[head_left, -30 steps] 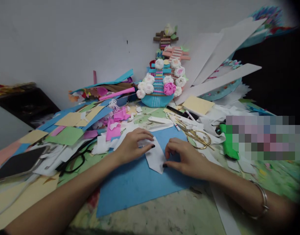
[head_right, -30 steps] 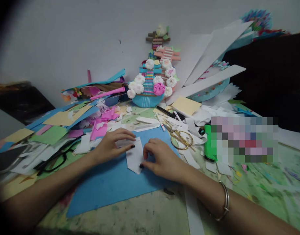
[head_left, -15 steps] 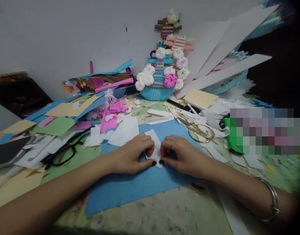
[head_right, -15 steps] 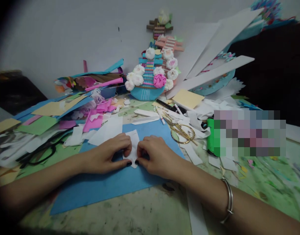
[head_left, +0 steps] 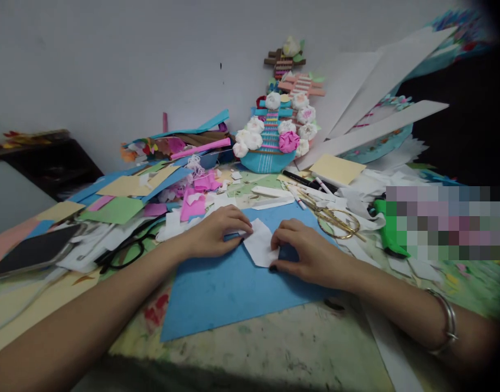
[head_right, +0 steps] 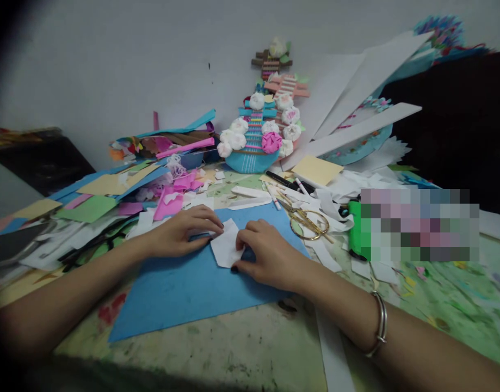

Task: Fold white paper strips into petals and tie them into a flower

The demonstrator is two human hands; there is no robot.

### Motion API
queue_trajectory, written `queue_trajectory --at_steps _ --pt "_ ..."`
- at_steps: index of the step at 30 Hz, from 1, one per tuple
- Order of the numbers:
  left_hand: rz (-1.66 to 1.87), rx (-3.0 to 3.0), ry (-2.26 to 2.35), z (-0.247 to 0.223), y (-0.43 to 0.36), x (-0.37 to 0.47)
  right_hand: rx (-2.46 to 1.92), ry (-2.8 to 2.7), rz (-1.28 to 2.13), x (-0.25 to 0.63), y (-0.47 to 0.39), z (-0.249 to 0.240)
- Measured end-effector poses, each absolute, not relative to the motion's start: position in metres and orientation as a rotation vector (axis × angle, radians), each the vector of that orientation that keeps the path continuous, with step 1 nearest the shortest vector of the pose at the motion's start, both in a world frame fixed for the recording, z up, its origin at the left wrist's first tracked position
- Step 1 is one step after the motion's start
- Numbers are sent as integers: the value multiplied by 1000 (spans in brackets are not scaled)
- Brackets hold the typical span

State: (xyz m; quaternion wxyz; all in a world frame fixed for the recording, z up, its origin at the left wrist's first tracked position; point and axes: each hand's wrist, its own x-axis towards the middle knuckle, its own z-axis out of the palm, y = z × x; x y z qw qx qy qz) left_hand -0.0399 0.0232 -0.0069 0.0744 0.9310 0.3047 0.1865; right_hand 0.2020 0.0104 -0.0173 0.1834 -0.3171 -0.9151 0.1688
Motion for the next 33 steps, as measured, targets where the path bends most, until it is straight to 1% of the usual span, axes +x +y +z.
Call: queue_trajectory --at_steps 4,9,11,14,18,21,24,29,31,33 --pt "567 2874 906 -9 22 -36 -903 -2516 427 210 24 -18" --pt "578 3003 975 -15 16 -22 -986 -2390 260 215 31 -18" --pt "619 2956 1008 -16 11 -14 -874 -2415 278 213 28 -18" --pt "685 2732 1026 -16 3 -5 -745 -2509 335 209 27 -22" --pt "844 2513 967 -11 3 -11 -793 -2489 288 207 35 -26" --pt "765 2574 828 -9 12 -25 -792 -2440 234 208 43 -25" --pt "700 2646 782 -12 21 -32 -806 -2313 311 211 48 -25" --pt "855 2771 830 -22 27 -22 -815 -2086 736 217 58 -31" --pt "886 2825 851 -25 24 -16 -841 -2134 703 220 59 -30" --pt "846 2897 942 -25 19 -8 -833 -2254 563 223 55 -26"
